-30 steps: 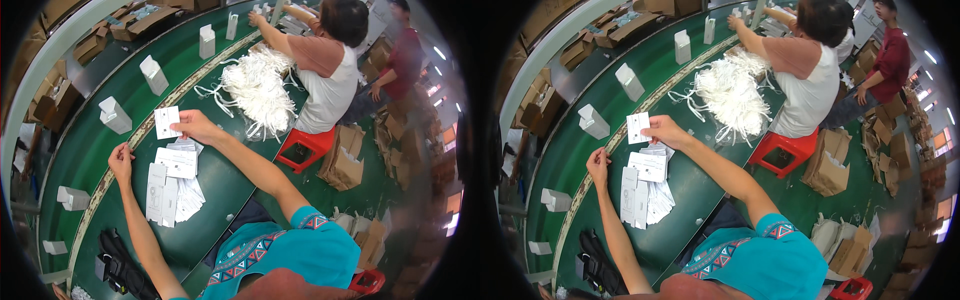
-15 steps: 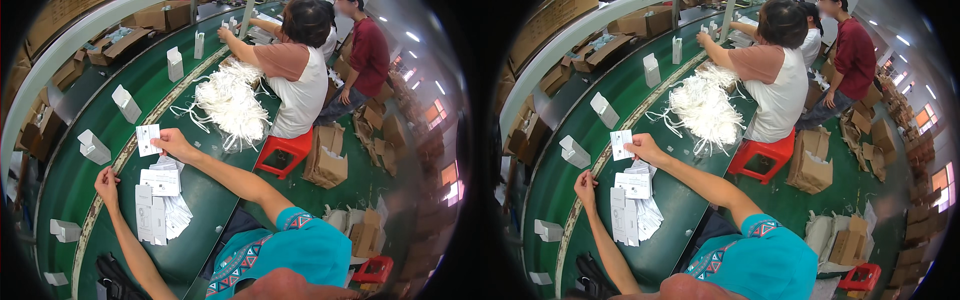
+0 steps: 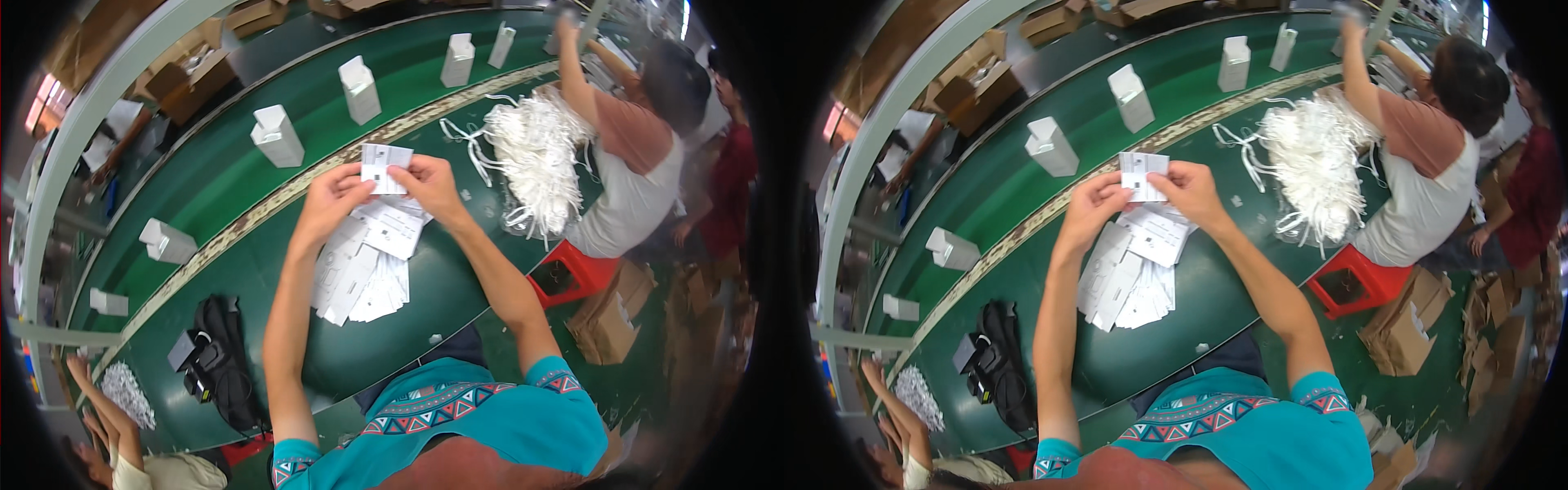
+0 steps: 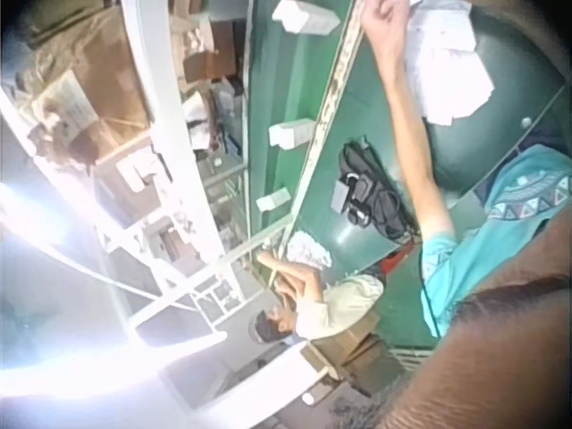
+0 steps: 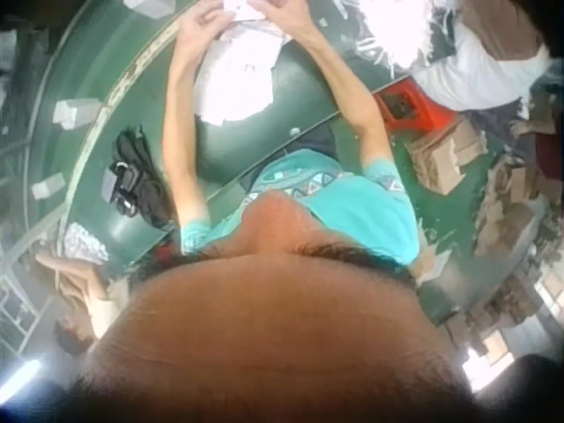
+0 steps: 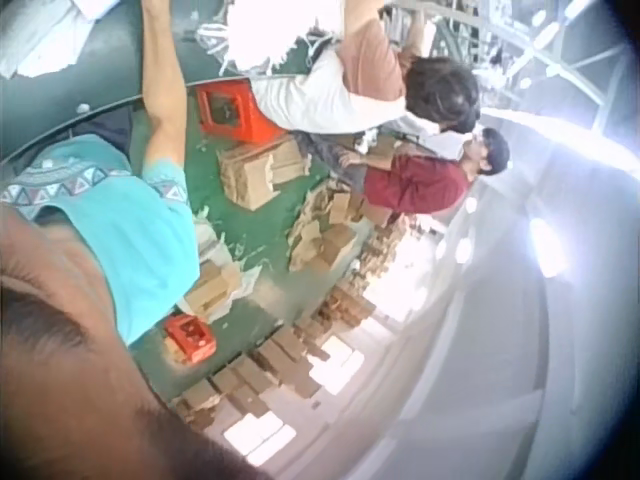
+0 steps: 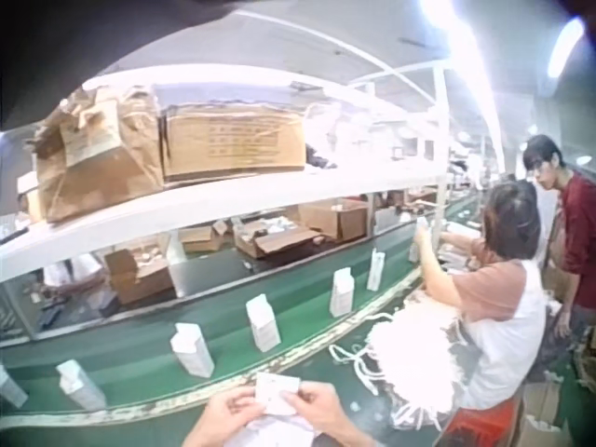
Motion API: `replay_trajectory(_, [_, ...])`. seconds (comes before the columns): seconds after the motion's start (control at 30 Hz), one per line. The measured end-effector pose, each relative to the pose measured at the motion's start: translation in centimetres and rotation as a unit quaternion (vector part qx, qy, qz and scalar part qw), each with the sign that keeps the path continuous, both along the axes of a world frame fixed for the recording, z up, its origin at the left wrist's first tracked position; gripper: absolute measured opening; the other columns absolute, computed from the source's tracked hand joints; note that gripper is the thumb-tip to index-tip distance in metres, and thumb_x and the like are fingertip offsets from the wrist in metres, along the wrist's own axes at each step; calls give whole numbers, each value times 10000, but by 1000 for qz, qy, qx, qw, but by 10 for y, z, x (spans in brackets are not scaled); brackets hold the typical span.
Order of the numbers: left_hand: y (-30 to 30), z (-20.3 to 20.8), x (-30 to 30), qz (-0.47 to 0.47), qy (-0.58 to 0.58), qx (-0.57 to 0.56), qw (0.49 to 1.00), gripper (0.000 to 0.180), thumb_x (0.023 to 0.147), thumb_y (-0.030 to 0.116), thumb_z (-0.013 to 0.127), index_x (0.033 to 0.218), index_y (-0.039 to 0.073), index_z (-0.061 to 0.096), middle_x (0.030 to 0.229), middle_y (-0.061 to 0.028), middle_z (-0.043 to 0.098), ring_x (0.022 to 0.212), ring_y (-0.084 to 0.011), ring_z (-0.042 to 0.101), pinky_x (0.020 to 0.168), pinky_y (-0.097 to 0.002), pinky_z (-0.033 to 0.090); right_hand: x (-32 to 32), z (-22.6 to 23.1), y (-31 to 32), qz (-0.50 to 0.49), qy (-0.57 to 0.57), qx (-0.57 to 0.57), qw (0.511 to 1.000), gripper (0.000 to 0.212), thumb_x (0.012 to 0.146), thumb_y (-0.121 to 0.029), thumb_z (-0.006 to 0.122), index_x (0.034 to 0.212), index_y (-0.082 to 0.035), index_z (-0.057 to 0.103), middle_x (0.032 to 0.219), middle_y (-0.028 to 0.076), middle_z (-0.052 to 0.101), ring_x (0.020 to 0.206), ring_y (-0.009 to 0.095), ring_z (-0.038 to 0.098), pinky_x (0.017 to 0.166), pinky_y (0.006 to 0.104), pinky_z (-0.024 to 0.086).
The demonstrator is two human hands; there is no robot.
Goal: The person folds paper leaflets and places them one at a time into small packaging boxes on an assembly line conveyor belt by hand.
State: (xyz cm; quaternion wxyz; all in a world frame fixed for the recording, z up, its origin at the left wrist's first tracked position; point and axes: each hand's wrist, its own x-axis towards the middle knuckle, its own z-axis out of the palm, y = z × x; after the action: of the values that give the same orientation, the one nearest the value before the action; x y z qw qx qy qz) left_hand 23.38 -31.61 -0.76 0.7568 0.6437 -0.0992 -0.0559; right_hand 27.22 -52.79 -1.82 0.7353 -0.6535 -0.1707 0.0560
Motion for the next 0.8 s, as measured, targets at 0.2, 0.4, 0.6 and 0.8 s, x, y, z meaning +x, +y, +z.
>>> replay_trajectory(0.2, [10,-5,-1,41,40,23,998,232,975,133,673,1114,-52,695,975,-135,749,787,-160,730,697,-262,589,-1,1,9,40,-20,-11,999,245,1008,-71,597,1210,23,699,954,30,710,787,45,618,656,194,531])
replay_trajectory(0.4, [7,2,-4,59,57,-22,996,213,986,148,648,1072,-39,704,952,-132,746,790,-166,729,678,-264,601,-4,2,10,74,-78,-25,994,290,996,-1,550,1251,22,684,1023,52,692,865,69,609,713,218,521])
replay_trajectory(0.6, [6,1,-1,21,63,-50,997,261,1017,177,584,1095,-49,686,984,-156,741,814,-196,736,730,-303,618,-1,-2,7,62,-128,-38,989,329,948,63,519,1197,-3,722,954,64,685,821,108,616,729,248,480])
replay_trajectory(0.8, [14,6,-2,5,116,-123,986,298,1026,195,562,1133,-64,662,987,-190,740,845,-244,750,723,-322,626,-2,-1,10,47,-221,-96,970,375,902,95,479,1145,-13,743,899,90,665,786,141,602,685,276,457])
